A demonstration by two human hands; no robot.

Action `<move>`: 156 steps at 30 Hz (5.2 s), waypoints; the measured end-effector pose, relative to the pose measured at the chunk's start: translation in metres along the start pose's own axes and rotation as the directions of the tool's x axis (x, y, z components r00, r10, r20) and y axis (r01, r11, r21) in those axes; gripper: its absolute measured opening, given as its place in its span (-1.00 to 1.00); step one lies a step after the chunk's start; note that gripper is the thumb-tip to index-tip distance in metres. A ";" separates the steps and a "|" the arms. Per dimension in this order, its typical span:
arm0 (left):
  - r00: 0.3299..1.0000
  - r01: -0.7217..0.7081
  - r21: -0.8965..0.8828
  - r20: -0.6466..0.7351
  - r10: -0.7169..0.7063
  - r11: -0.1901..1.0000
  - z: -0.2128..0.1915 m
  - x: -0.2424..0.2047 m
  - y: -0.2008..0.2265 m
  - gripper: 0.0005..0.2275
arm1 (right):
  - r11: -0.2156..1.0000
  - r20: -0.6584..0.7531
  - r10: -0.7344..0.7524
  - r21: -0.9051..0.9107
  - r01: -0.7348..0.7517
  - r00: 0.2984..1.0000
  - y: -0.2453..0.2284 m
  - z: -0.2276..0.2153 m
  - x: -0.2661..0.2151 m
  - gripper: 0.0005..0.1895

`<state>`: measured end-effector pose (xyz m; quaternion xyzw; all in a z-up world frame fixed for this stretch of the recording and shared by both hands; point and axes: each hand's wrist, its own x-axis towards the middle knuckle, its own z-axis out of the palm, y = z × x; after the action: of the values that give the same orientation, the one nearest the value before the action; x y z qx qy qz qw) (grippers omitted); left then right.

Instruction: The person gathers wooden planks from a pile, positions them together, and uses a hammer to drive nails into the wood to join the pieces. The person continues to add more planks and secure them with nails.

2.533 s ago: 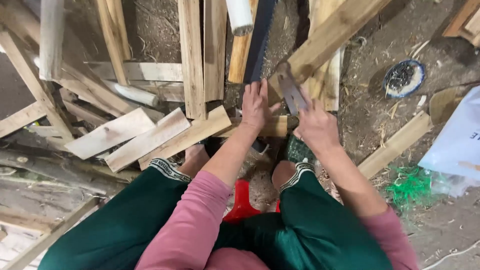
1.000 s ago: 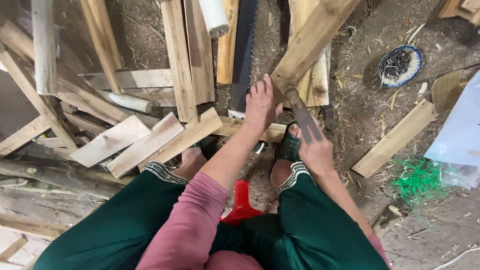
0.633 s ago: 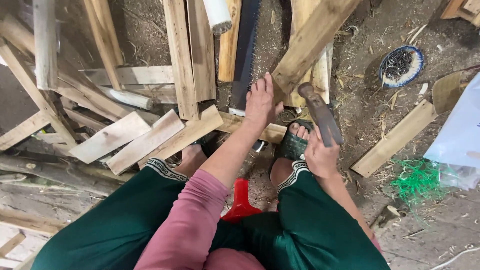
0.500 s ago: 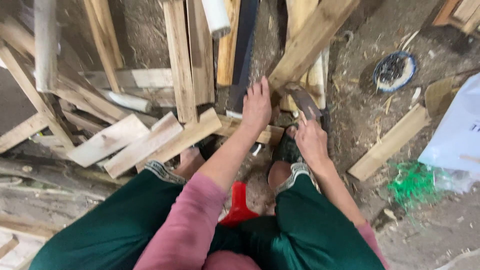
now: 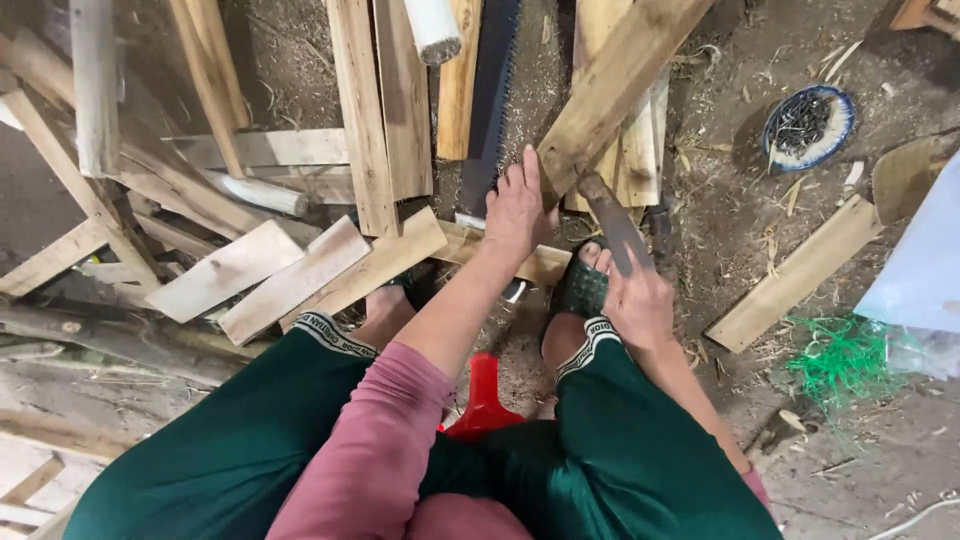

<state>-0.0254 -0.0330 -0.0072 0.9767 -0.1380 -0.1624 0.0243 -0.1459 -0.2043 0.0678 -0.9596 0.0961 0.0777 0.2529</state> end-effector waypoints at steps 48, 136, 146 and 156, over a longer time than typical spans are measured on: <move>0.921 0.331 -0.885 0.379 0.094 0.328 -0.036 -0.009 -0.013 -0.77 | 0.330 0.249 0.203 0.893 -0.306 0.947 -0.006 -0.079 0.059 -0.73; 0.632 -0.770 -0.292 -0.469 0.617 0.567 -0.099 0.001 0.073 -0.36 | -0.269 0.319 -0.056 0.908 -0.322 0.946 -0.011 -0.095 -0.064 -0.26; 0.631 -0.767 -0.469 -0.675 0.383 0.438 -0.075 0.007 0.101 -0.70 | 0.746 -0.315 -0.201 0.565 0.353 0.928 -0.012 -0.104 -0.046 -0.41; 0.583 -0.804 -0.569 -0.700 0.413 0.171 -0.076 0.046 0.091 -0.73 | 0.487 -0.741 -0.226 0.476 0.732 0.632 -0.058 -0.092 0.034 -0.69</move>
<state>0.0175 -0.1332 0.0586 0.6851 -0.4191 0.0147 0.5957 -0.0907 -0.2059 0.1671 -0.7214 -0.0983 -0.3483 0.5905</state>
